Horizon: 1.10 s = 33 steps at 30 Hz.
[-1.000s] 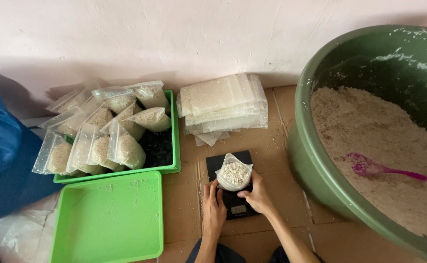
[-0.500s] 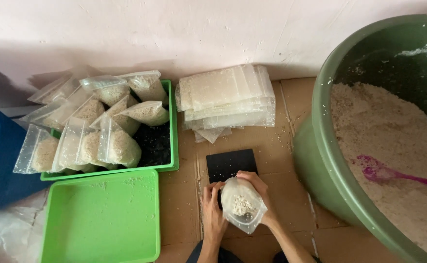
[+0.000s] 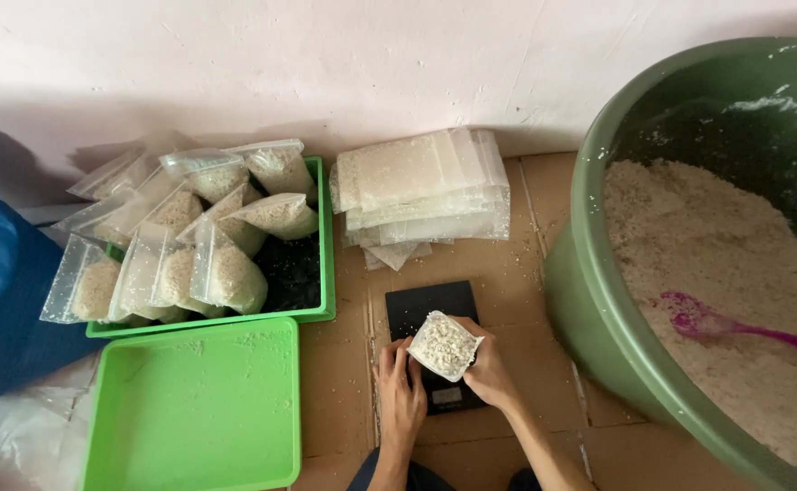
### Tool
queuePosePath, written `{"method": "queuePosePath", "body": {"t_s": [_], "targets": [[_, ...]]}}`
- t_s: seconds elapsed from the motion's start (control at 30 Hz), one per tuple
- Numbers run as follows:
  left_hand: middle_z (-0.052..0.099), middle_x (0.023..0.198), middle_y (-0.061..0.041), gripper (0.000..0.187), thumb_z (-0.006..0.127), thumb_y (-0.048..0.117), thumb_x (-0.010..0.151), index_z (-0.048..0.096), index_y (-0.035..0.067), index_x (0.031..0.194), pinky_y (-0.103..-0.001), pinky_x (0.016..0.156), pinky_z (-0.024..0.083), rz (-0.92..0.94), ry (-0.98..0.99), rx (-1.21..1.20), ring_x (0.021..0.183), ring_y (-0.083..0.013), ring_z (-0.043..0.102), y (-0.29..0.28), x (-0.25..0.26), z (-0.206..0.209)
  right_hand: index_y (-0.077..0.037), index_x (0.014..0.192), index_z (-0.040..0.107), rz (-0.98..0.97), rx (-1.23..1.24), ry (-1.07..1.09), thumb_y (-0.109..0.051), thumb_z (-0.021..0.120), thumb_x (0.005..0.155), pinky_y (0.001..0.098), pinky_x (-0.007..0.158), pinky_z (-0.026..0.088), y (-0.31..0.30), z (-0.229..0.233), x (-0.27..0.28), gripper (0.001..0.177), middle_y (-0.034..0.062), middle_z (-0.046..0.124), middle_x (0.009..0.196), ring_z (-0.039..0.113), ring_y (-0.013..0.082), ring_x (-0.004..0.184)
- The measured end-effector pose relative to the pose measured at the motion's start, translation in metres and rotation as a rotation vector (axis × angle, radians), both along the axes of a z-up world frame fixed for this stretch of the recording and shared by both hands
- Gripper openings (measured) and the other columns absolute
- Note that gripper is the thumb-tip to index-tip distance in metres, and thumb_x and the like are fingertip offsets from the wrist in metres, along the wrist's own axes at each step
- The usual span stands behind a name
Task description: Filling small plastic bags with white powder from a large tub using a scoop and weighing them on a digital scale.
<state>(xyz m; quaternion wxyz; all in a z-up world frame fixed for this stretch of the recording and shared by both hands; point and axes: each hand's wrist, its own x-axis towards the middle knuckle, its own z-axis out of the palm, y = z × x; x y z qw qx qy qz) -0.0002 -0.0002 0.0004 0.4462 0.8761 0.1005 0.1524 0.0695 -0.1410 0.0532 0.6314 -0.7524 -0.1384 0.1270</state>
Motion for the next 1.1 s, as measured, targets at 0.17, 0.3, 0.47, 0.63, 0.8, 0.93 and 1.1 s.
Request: {"method": "queuePosePath", "body": {"t_s": [0.17,0.3,0.47,0.63,0.8,0.93,1.1], "targets": [[0.056,0.117,-0.008,0.029,0.041,0.019,0.1,0.056,0.013,0.124,-0.039,0.091,0.036,0.014,0.013,-0.034,0.106,-0.0251,0.056,-0.001,-0.002,0.0,-0.009,0.129,0.057,-0.004,-0.057,-0.023,-0.023,0.076,0.078,0.0383,0.096,0.051,-0.002,-0.007,-0.001,0.056,0.0093,0.068,0.126,0.063,0.0234,0.119],[0.057,0.115,-0.009,0.026,0.043,0.018,0.1,0.057,0.012,0.122,-0.038,0.088,0.038,0.014,-0.02,-0.026,0.104,-0.0248,0.058,-0.001,-0.004,0.003,-0.008,0.129,0.055,-0.026,-0.012,0.109,-0.003,0.083,0.065,0.0356,0.071,0.069,-0.003,-0.007,-0.003,0.07,0.0099,0.062,0.129,0.06,0.022,0.119],[0.057,0.117,-0.007,0.026,0.042,0.021,0.1,0.056,0.013,0.121,-0.037,0.087,0.038,0.022,-0.001,-0.026,0.106,-0.0229,0.057,-0.001,-0.003,-0.002,-0.011,0.134,0.051,-0.048,-0.047,0.073,0.002,0.085,0.057,0.0348,0.082,0.065,-0.009,-0.03,-0.001,0.085,0.0077,0.058,0.135,0.054,0.0196,0.124],[0.057,0.116,-0.007,0.026,0.042,0.02,0.1,0.054,0.011,0.122,-0.037,0.087,0.037,0.03,0.006,-0.009,0.105,-0.0239,0.057,-0.001,-0.004,-0.004,-0.014,0.135,0.05,-0.06,-0.102,0.003,-0.007,0.09,0.057,0.0413,0.105,0.044,-0.014,-0.042,-0.002,0.088,0.0091,0.057,0.137,0.053,0.0227,0.128],[0.058,0.116,-0.007,0.027,0.041,0.021,0.101,0.054,0.011,0.122,-0.039,0.087,0.038,0.043,-0.012,-0.014,0.104,-0.0257,0.057,-0.001,-0.004,-0.005,-0.014,0.134,0.051,-0.07,-0.095,0.006,-0.004,0.088,0.053,0.0385,0.102,0.045,-0.015,-0.041,-0.002,0.089,0.0081,0.06,0.134,0.055,0.0214,0.124],[0.057,0.113,-0.006,0.025,0.04,0.021,0.102,0.054,0.013,0.122,-0.037,0.09,0.037,0.05,-0.025,-0.009,0.104,-0.0243,0.057,-0.001,-0.006,-0.006,-0.015,0.134,0.051,-0.069,-0.122,0.027,-0.007,0.087,0.053,0.0402,0.101,0.045,-0.015,-0.035,-0.003,0.089,0.008,0.06,0.134,0.056,0.0224,0.124],[0.057,0.111,-0.005,0.025,0.04,0.021,0.102,0.054,0.013,0.121,-0.037,0.087,0.037,0.053,-0.033,-0.016,0.099,-0.0235,0.057,-0.001,-0.005,-0.004,-0.015,0.134,0.051,-0.07,-0.122,0.026,-0.007,0.085,0.052,0.0403,0.101,0.045,-0.016,-0.036,-0.002,0.089,0.0085,0.06,0.133,0.055,0.0228,0.123]]}}
